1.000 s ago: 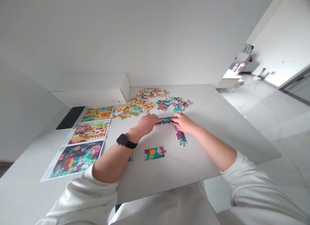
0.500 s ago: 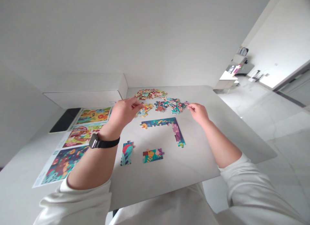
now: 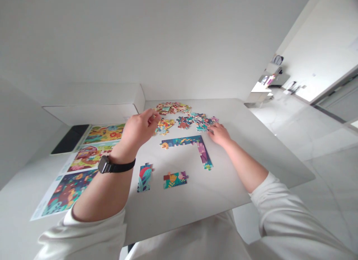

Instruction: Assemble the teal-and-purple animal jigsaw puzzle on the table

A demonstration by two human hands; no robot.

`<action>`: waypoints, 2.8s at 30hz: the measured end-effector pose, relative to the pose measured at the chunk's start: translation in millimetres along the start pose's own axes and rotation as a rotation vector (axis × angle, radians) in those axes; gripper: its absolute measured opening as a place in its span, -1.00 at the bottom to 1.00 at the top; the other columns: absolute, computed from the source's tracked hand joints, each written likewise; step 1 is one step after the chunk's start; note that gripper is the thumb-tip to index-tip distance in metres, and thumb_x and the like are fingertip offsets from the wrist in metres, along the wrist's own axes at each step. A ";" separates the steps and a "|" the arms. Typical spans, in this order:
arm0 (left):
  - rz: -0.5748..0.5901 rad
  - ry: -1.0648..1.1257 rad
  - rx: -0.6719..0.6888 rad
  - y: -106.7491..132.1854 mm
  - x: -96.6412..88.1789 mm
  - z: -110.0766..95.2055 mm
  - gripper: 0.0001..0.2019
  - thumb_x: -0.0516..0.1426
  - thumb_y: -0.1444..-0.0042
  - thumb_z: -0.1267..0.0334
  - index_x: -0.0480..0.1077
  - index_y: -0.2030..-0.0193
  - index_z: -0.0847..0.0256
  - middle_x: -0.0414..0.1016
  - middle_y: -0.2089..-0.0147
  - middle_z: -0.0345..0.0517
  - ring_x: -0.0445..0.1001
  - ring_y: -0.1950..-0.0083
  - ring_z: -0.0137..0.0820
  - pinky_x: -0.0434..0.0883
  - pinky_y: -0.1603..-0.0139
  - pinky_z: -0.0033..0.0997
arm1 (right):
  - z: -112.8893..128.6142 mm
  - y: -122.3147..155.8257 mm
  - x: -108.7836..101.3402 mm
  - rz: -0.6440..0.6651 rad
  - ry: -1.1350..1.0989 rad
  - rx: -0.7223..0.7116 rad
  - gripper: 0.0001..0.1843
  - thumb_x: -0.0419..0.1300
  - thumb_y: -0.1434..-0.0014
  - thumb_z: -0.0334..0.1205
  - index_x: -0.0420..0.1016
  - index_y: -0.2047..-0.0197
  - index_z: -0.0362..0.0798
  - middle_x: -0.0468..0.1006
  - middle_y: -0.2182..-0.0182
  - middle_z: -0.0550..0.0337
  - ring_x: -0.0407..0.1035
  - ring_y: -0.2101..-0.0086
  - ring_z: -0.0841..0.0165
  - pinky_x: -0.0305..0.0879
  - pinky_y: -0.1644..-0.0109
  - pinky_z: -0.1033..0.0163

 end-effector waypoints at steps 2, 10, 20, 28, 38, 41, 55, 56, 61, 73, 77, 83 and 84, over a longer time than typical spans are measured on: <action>0.007 0.000 0.008 0.3 0.8 0.5 -0.60 0.04 -0.44 -0.05 0.59 -0.08 0.11 0.68 0.24 -0.05 0.61 0.23 -0.24 0.38 0.21 -0.37 | -5.5 -0.5 -3.1 0.005 -0.010 0.031 -0.76 0.30 -0.41 -0.14 0.75 -0.06 0.10 0.65 -0.06 -0.08 0.52 -0.05 0.05 0.48 -0.27 -0.09; 0.029 0.006 -0.002 -0.9 1.4 0.4 -0.62 0.05 -0.42 -0.02 0.58 -0.12 0.09 0.70 0.22 -0.07 0.61 0.25 -0.26 0.38 0.21 -0.39 | -25.6 -43.5 -16.4 -0.037 -0.007 0.171 -0.67 0.31 -0.38 -0.11 0.73 -0.14 0.03 0.68 -0.04 -0.10 0.56 -0.03 0.07 0.48 -0.25 -0.01; 0.049 0.002 -0.038 -3.3 4.6 9.2 -0.61 0.06 -0.41 -0.03 0.59 -0.12 0.10 0.73 0.21 -0.04 0.65 0.21 -0.24 0.41 0.19 -0.39 | -26.3 -84.4 -3.0 0.137 -0.035 0.310 -0.63 0.45 -0.24 -0.03 0.76 -0.08 0.03 0.67 -0.02 -0.06 0.58 0.05 0.17 0.45 -0.11 0.16; 0.068 0.026 -0.029 -4.6 14.2 8.8 -0.62 0.08 -0.38 0.02 0.61 -0.11 0.10 0.72 0.23 -0.04 0.61 0.26 -0.24 0.36 0.23 -0.38 | -21.6 -74.8 -20.7 -0.048 -0.393 0.399 -0.92 0.40 -0.16 -0.28 0.62 0.24 -0.03 0.69 0.28 0.17 0.54 0.25 0.30 0.43 0.03 0.20; -0.022 0.110 -0.086 -2.3 -14.0 13.6 -0.63 0.18 -0.34 -0.10 0.58 0.26 0.16 0.63 0.38 -0.07 0.52 0.32 -0.29 0.31 0.29 -0.38 | 58.3 -66.0 -62.1 0.069 -1.051 0.259 -0.72 0.49 -0.09 -0.18 0.57 0.16 -0.04 0.62 0.35 0.23 0.45 0.43 0.39 0.48 0.29 0.26; -0.047 0.184 -0.102 1.2 -22.4 7.6 -0.52 0.16 -0.37 -0.17 0.46 0.42 0.17 0.46 0.53 -0.16 0.40 0.42 -0.37 0.22 0.36 -0.39 | 92.3 -63.2 -80.1 0.098 -1.135 0.103 -0.61 0.52 -0.07 -0.11 0.61 0.06 -0.03 0.60 0.32 0.22 0.50 0.34 0.35 0.56 0.25 0.22; 0.152 0.678 -0.053 6.4 -13.8 0.6 -0.57 0.37 -0.18 -0.16 0.57 0.10 0.20 0.70 0.22 0.00 0.62 0.22 -0.31 0.44 0.25 -0.41 | 194.5 -63.1 -71.7 0.160 -1.266 -0.059 -0.61 0.53 -0.14 0.05 0.65 0.08 0.02 0.66 0.28 0.17 0.61 0.27 0.26 0.67 0.13 0.09; 0.156 0.655 -0.063 6.4 -12.9 1.6 -0.59 0.37 -0.18 -0.13 0.57 0.13 0.20 0.68 0.25 -0.02 0.60 0.26 -0.33 0.42 0.28 -0.41 | 196.2 -62.1 -64.7 0.170 -1.272 -0.051 -0.62 0.54 -0.14 0.06 0.64 0.10 0.02 0.66 0.30 0.18 0.61 0.27 0.26 0.67 0.11 0.08; 0.216 0.564 -0.090 5.2 -15.0 8.3 -0.64 0.36 -0.17 -0.10 0.55 0.22 0.19 0.62 0.36 -0.10 0.51 0.38 -0.39 0.29 0.41 -0.44 | 202.9 -55.8 -47.0 0.231 -1.245 -0.054 -0.62 0.52 -0.15 0.05 0.61 0.10 0.03 0.67 0.35 0.23 0.62 0.31 0.28 0.66 0.07 0.05; 0.320 0.499 -0.105 6.6 -21.3 18.6 -0.72 0.26 -0.20 -0.02 0.59 0.21 0.16 0.70 0.30 -0.07 0.61 0.28 -0.31 0.42 0.28 -0.38 | 201.0 -47.9 -49.6 0.262 -1.043 -0.193 -0.75 0.38 -0.31 -0.06 0.61 0.00 0.05 0.70 0.28 0.19 0.56 0.35 0.33 0.56 0.16 0.16; 0.312 0.478 -0.105 7.7 -24.9 27.4 -0.72 0.28 -0.19 -0.03 0.61 0.21 0.14 0.70 0.29 -0.06 0.61 0.28 -0.30 0.42 0.29 -0.38 | 204.8 -41.9 -52.9 0.135 -0.941 -0.343 -0.57 0.39 -0.29 -0.16 0.56 -0.21 0.08 0.69 0.01 0.10 0.58 0.18 0.29 0.59 0.06 0.14; 0.325 0.452 -0.098 18.3 -30.0 43.4 -0.67 0.27 -0.19 -0.07 0.63 0.22 0.18 0.68 0.32 -0.08 0.53 0.34 -0.38 0.34 0.34 -0.42 | 220.4 -26.0 -57.2 -0.022 -0.725 -0.628 -0.60 0.37 -0.32 -0.32 0.57 -0.19 0.13 0.54 -0.25 0.00 0.44 -0.27 0.04 0.52 -0.27 -0.10; 0.330 0.446 -0.094 20.9 -29.4 47.0 -0.67 0.27 -0.19 -0.07 0.64 0.22 0.18 0.68 0.31 -0.08 0.53 0.33 -0.37 0.35 0.33 -0.42 | 223.0 -23.5 -54.9 -0.036 -0.694 -0.661 -0.62 0.35 -0.33 -0.34 0.57 -0.18 0.13 0.55 -0.24 0.01 0.42 -0.29 0.04 0.47 -0.34 -0.14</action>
Point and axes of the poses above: each hand's wrist, its own y-axis away from the middle knuckle, its own x-axis out of the palm, z = x × y, the point moved 1 cm from there along -y, towards the middle knuckle
